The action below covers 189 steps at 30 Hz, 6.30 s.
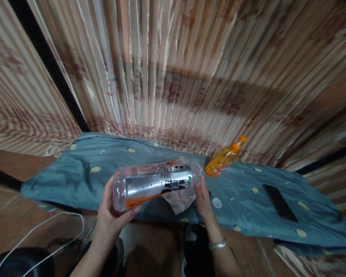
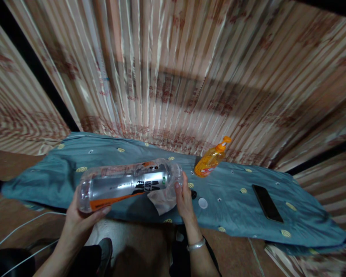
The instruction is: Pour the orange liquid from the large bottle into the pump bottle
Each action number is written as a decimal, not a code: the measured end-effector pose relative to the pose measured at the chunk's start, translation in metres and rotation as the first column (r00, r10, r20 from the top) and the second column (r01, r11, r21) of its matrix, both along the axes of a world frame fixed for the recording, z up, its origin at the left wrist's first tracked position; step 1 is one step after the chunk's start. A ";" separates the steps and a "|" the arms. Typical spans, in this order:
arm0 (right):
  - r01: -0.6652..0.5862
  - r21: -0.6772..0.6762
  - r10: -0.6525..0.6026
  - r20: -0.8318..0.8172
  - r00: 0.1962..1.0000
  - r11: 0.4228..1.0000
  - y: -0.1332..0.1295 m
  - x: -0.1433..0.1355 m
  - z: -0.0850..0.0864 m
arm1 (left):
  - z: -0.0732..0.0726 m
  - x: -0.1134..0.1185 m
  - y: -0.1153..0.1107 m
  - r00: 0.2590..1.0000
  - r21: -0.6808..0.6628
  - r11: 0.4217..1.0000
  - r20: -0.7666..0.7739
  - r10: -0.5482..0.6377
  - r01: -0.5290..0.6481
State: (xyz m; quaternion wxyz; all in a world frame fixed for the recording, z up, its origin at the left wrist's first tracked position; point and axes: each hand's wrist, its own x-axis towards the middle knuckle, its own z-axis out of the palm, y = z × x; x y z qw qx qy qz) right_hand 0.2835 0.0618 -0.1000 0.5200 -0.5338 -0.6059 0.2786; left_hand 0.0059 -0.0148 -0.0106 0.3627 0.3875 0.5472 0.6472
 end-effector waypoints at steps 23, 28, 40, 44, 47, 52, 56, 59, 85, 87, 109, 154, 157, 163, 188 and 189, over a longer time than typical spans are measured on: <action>0.003 0.001 -0.003 0.019 1.000 1.000 0.001 0.002 -0.003 | 0.000 0.001 -0.002 1.000 0.007 1.000 0.003 0.012 -0.012; 0.005 0.011 -0.005 0.019 1.000 1.000 0.000 0.001 -0.001 | 0.001 0.002 -0.003 1.000 0.016 1.000 -0.008 0.010 -0.010; 0.005 0.007 -0.005 0.019 1.000 1.000 0.000 0.001 -0.002 | -0.003 -0.003 0.000 0.999 0.017 1.000 -0.042 -0.018 0.019; 0.007 0.003 -0.007 0.023 1.000 1.000 0.000 0.001 -0.001 | 0.002 0.002 -0.003 0.998 0.025 1.000 -0.062 0.000 0.001; 0.022 -0.003 -0.022 0.033 0.999 1.000 0.001 0.001 -0.002 | 0.004 0.003 -0.003 0.998 0.019 1.000 -0.055 0.012 -0.011; 0.015 0.002 -0.015 0.040 0.999 1.000 0.000 0.001 -0.004 | 0.003 0.001 -0.002 0.998 0.019 1.000 -0.054 0.026 -0.025; 0.019 0.007 -0.019 0.044 0.999 1.000 0.000 0.001 -0.005 | -0.001 0.001 -0.002 0.999 0.025 1.000 -0.050 0.018 -0.017; 0.010 -0.004 -0.010 0.034 0.999 1.000 0.000 0.001 -0.003 | -0.003 0.000 -0.003 0.997 0.033 0.999 -0.074 0.025 -0.022; 0.024 -0.010 -0.023 0.009 1.000 1.000 0.000 0.000 -0.002 | -0.005 0.000 -0.001 0.999 0.048 0.999 -0.035 0.014 -0.012; 0.015 -0.014 -0.015 0.011 1.000 1.000 -0.001 0.000 -0.001 | -0.006 -0.001 -0.001 0.998 0.041 0.999 -0.053 0.015 -0.013; 0.013 -0.001 -0.013 0.022 1.000 1.000 0.000 0.000 -0.001 | -0.007 -0.001 -0.001 0.996 0.060 0.998 -0.080 0.028 -0.023; -0.005 0.005 0.005 0.026 1.000 1.000 0.002 0.003 -0.004 | -0.009 0.000 -0.001 0.997 0.042 0.999 -0.076 0.027 -0.024; 0.009 0.008 -0.009 0.019 1.000 1.000 0.000 0.001 -0.001 | -0.009 0.000 -0.001 0.997 0.037 0.999 -0.078 0.025 -0.022; 0.027 0.014 -0.027 0.023 0.999 1.000 -0.001 -0.003 0.002 | -0.009 -0.003 0.001 0.997 0.038 0.999 -0.078 0.008 -0.005; -0.026 -0.006 0.026 0.020 0.999 1.000 0.006 0.012 -0.014 | -0.011 -0.001 0.000 1.000 0.054 0.999 -0.028 0.009 -0.007; -0.019 -0.006 0.019 0.019 1.000 1.000 0.006 0.011 -0.013 | -0.012 -0.001 0.000 1.000 0.050 0.999 -0.022 0.015 -0.014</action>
